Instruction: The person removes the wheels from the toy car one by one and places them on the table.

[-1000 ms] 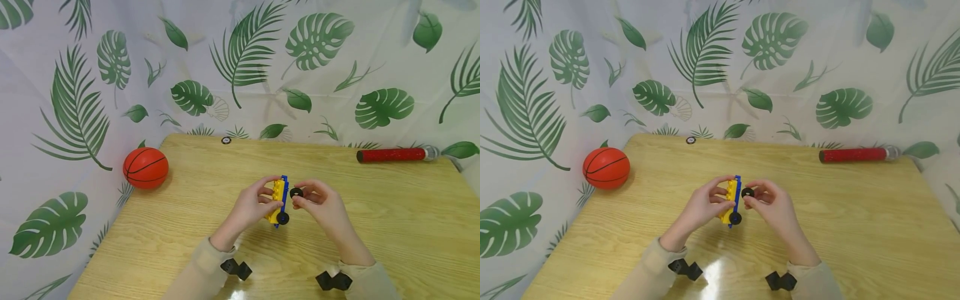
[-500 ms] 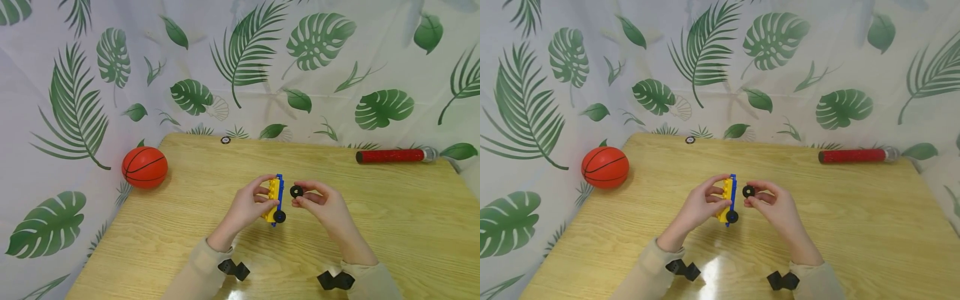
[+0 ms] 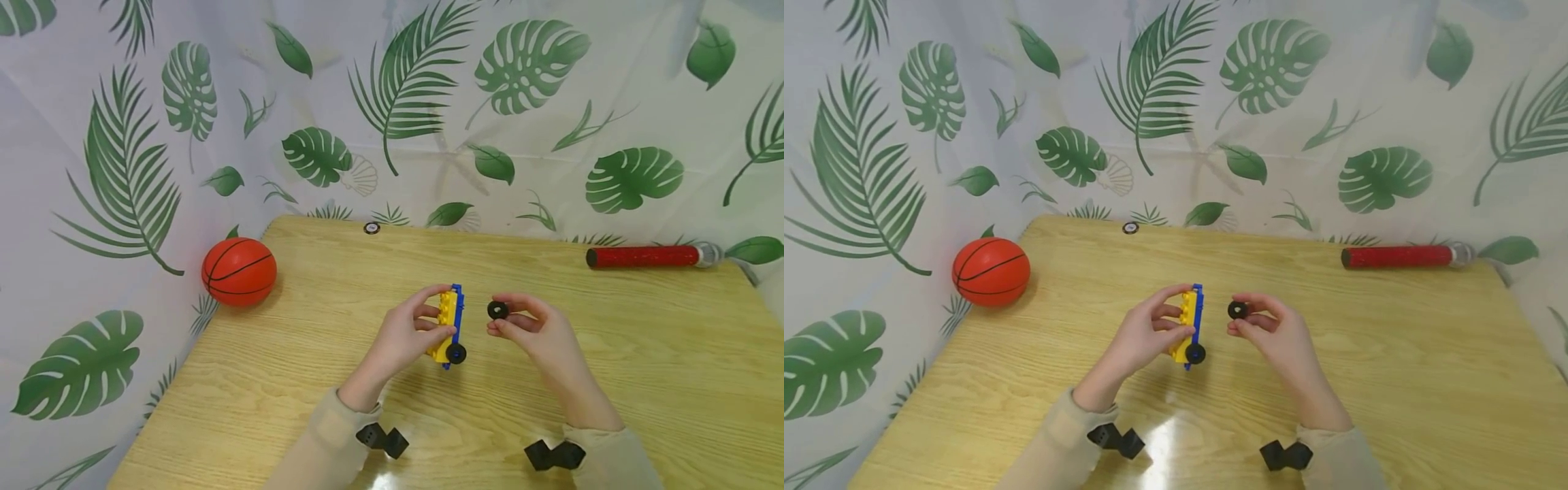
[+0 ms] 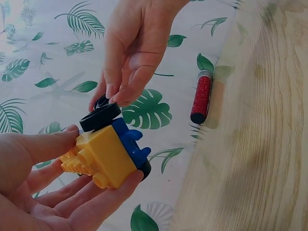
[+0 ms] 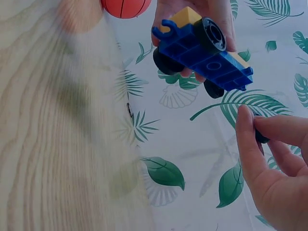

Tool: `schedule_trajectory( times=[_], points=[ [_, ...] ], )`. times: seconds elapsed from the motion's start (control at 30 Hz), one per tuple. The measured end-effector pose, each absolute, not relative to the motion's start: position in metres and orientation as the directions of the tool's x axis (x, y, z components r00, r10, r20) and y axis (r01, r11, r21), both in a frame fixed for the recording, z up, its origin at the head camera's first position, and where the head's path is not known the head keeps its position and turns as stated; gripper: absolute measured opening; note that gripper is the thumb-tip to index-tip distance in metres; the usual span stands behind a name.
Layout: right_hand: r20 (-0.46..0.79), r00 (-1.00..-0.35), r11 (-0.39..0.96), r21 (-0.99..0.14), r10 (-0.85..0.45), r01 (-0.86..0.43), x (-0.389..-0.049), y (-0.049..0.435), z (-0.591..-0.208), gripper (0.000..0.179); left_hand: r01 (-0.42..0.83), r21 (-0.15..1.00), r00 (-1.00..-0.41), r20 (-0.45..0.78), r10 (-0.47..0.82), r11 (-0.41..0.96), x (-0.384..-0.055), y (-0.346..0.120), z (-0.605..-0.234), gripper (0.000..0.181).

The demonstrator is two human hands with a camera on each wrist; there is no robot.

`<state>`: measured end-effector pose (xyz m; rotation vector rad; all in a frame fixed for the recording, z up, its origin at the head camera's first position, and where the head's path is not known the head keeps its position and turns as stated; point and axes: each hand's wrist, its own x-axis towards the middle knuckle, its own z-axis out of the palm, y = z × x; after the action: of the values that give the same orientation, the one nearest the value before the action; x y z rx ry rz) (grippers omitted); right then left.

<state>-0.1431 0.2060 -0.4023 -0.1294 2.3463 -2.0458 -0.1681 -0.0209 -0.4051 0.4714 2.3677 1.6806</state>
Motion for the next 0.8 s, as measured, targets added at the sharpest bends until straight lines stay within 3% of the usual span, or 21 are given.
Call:
schedule_trajectory(
  times=[0.43, 0.8],
  points=[
    [-0.003, -0.998, 0.181, -0.984, -0.064, -0.008, -0.152, 0.218, -0.414, 0.041, 0.137, 0.947, -0.935, 0.027, 0.354, 0.29, -0.171, -0.024, -0.408, 0.058],
    [-0.043, -0.995, 0.136, -0.99, -0.09, 0.03, -0.159, 0.225, -0.429, 0.042, 0.12, 0.949, -0.939, 0.013, 0.344, 0.291, -0.171, -0.024, -0.408, 0.058]
  ],
)
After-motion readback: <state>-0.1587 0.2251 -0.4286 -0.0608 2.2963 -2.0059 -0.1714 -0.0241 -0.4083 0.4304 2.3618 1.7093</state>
